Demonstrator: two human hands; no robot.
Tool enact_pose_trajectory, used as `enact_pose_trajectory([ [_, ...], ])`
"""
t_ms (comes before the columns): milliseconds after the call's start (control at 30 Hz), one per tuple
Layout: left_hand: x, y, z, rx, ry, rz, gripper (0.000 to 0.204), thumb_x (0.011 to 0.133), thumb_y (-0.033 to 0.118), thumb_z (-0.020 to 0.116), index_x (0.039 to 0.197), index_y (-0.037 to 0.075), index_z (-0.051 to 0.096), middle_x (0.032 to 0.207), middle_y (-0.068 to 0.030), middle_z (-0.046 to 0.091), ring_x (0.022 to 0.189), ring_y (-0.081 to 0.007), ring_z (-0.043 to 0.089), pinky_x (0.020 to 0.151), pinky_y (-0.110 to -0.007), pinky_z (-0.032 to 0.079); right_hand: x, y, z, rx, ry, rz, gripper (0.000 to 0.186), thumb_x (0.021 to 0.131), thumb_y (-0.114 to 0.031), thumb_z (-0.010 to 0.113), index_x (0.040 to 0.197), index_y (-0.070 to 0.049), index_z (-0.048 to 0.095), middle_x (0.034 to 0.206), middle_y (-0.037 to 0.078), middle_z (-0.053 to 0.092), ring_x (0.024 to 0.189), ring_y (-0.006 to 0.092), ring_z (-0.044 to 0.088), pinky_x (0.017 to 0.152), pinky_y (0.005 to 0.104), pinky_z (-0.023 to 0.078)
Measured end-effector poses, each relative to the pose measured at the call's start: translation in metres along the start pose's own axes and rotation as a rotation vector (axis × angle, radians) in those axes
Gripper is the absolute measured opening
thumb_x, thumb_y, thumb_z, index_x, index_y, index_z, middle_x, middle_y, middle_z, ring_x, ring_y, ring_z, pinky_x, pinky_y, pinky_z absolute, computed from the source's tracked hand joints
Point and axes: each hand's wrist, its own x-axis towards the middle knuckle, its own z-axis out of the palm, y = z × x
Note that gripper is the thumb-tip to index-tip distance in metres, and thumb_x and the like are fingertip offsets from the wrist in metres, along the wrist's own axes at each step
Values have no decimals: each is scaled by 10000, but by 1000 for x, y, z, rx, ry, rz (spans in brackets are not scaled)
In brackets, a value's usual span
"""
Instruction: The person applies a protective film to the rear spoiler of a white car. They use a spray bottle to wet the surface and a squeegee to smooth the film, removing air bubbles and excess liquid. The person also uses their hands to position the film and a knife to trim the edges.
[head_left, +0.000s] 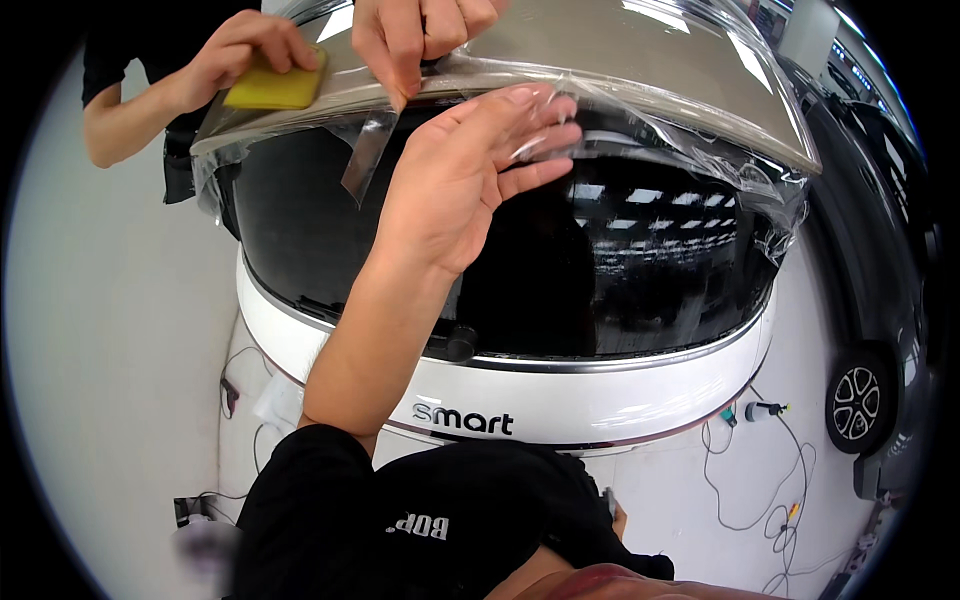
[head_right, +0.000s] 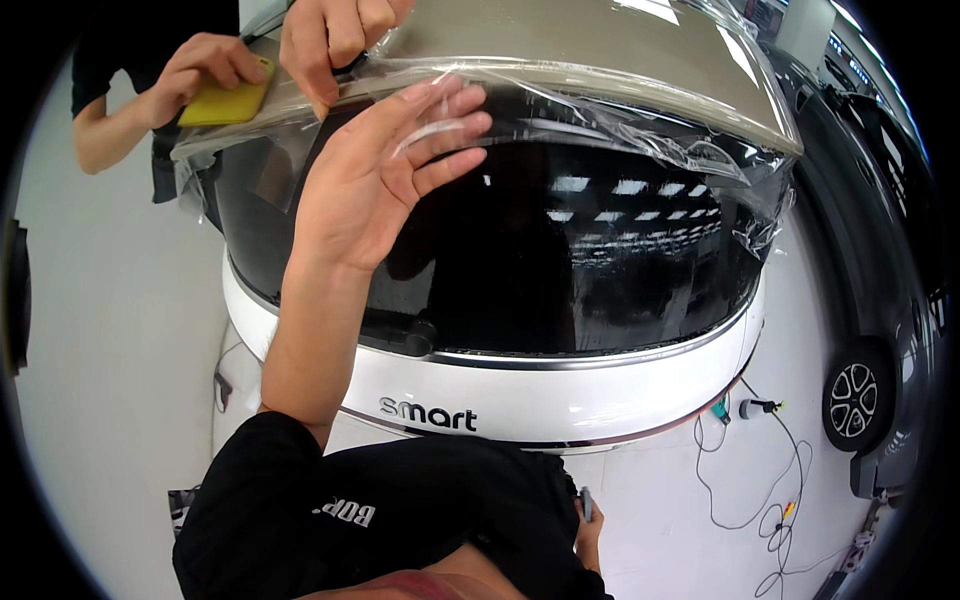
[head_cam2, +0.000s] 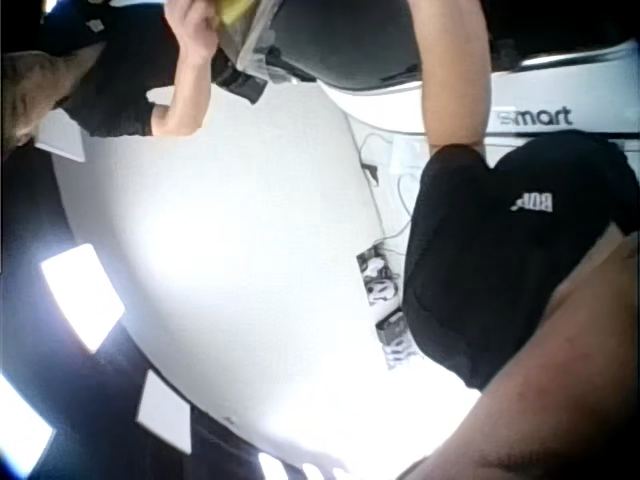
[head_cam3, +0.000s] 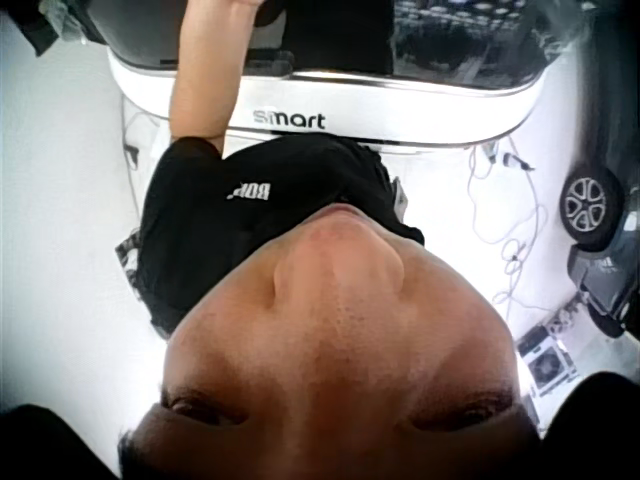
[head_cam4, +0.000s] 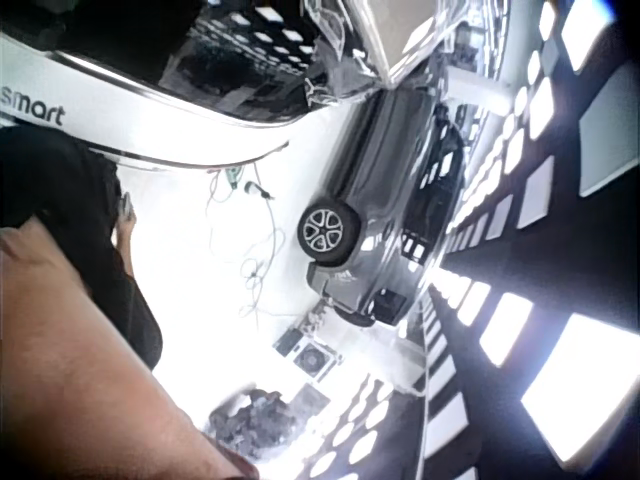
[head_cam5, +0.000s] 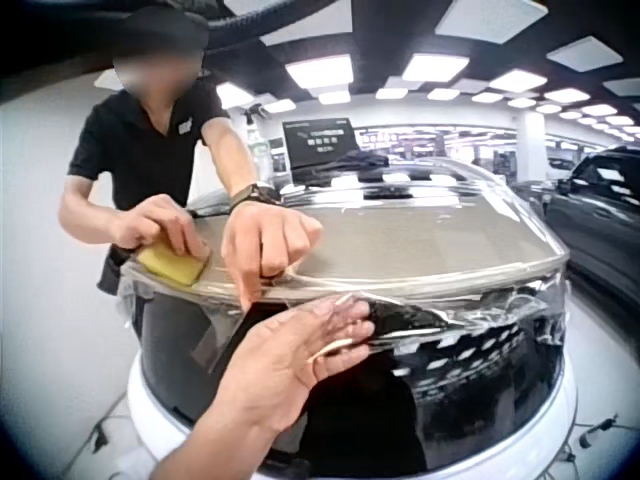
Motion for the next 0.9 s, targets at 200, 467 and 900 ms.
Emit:
enact_pose_trajectory([
  [200, -11, -11, -1, -175, 135, 206, 354, 1039, 181, 587, 1266, -90, 568, 1244, -233, 652, 1150, -317, 666, 969, -396, 577, -5, -200, -14, -112, -67, -216, 193, 879, -138, 685, 1020, -7, 691, 758, 23, 666, 605, 63, 550, 542, 235, 444],
  [467, -3, -23, 6, -450, 16, 200, 381, 1056, 168, 542, 1342, -81, 508, 1305, -189, 617, 1256, -313, 599, 1091, -437, 502, -68, -510, 36, -220, -140, -720, 315, 794, -91, 643, 1070, 59, 638, 966, 121, 627, 836, 191, 613, 733, 306, 498],
  [900, -15, 0, 4, -619, 14, 32, 353, 1075, 134, 487, 1365, -66, 468, 1345, -197, 587, 1261, -294, 597, 1072, -412, 510, -24, -637, 210, 333, -563, -677, 273, 982, -176, 632, 1101, 69, 635, 975, 139, 710, 570, 145, 625, 524, 253, 494],
])
